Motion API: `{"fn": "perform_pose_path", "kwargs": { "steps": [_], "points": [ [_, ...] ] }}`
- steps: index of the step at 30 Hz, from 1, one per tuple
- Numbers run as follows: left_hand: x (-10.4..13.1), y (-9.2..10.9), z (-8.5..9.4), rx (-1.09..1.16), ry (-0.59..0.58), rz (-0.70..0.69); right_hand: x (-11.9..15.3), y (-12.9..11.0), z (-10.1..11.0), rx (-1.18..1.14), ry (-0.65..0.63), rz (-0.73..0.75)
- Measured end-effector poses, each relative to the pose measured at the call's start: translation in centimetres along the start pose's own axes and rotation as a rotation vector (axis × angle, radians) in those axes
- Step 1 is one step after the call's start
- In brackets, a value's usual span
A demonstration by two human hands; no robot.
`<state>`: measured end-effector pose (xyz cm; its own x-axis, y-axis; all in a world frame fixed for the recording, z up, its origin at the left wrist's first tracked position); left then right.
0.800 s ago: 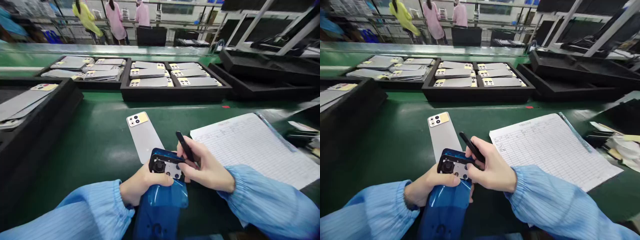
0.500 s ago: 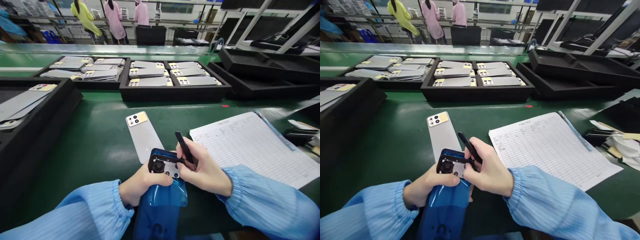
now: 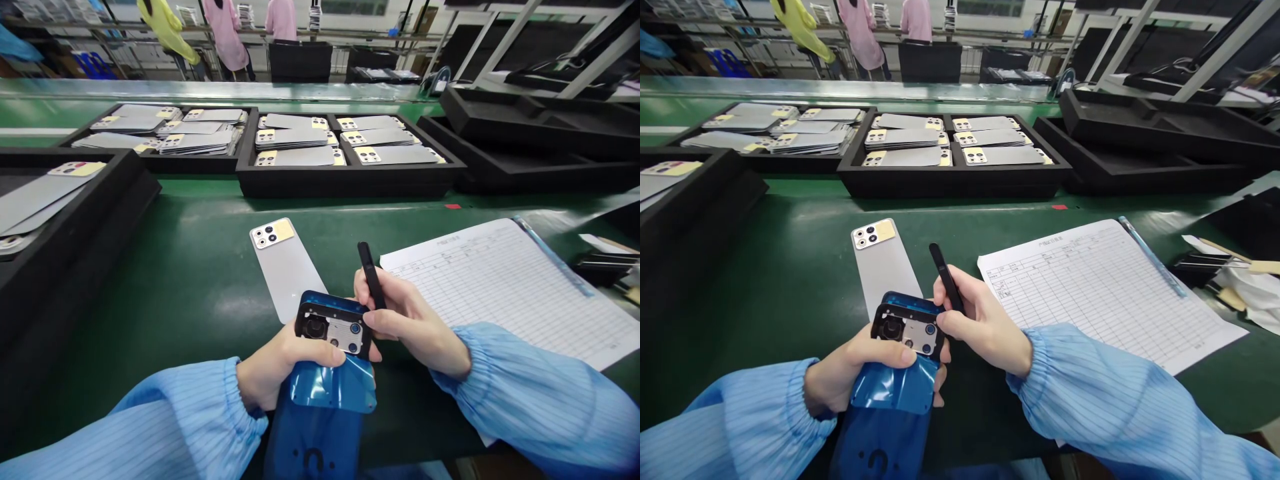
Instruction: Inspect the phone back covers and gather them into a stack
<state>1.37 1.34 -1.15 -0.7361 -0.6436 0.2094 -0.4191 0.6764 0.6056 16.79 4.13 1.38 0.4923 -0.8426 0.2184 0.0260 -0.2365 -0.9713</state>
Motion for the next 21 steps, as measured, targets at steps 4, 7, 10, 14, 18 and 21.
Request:
{"fn": "perform_pose_path", "kwargs": {
  "steps": [4, 7, 10, 14, 18, 21],
  "points": [
    [-0.01, -0.01, 0.02, -0.011, 0.006, -0.002, 0.00, 0.09, 0.09, -0.002, 0.002, -0.002],
    [-0.02, -0.01, 0.03, -0.014, 0.009, -0.004, -0.09, 0.09, 0.02, -0.006, 0.000, 0.000],
    [-0.06, -0.02, 0.05, -0.013, 0.006, -0.015, -0.09, 0.04, -0.07, -0.008, -0.001, 0.008],
    [-0.05, 0.08, 0.13, -0.027, 0.005, -0.026, 0.10, 0.02, -0.06, -0.028, -0.014, 0.018],
    [-0.02, 0.23, 0.13, -0.026, -0.001, -0.025, -0.02, 0.10, -0.08, -0.119, -0.044, -0.051],
    [-0.01, 0.28, 0.05, -0.026, -0.002, -0.035, -0.31, 0.10, -0.13, -0.253, -0.026, -0.139]
  ]
}}
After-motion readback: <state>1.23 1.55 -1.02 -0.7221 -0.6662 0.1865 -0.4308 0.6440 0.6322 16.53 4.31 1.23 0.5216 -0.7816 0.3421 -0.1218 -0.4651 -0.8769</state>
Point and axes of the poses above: each hand's wrist, its own x-axis away from the middle knuckle, its own z-axis out of the back of the hand, y = z × x, the point moved 2 cm from there along -x, towards the middle knuckle, and after that the axes turned 8 degrees about -z, right-handed, at the moved point
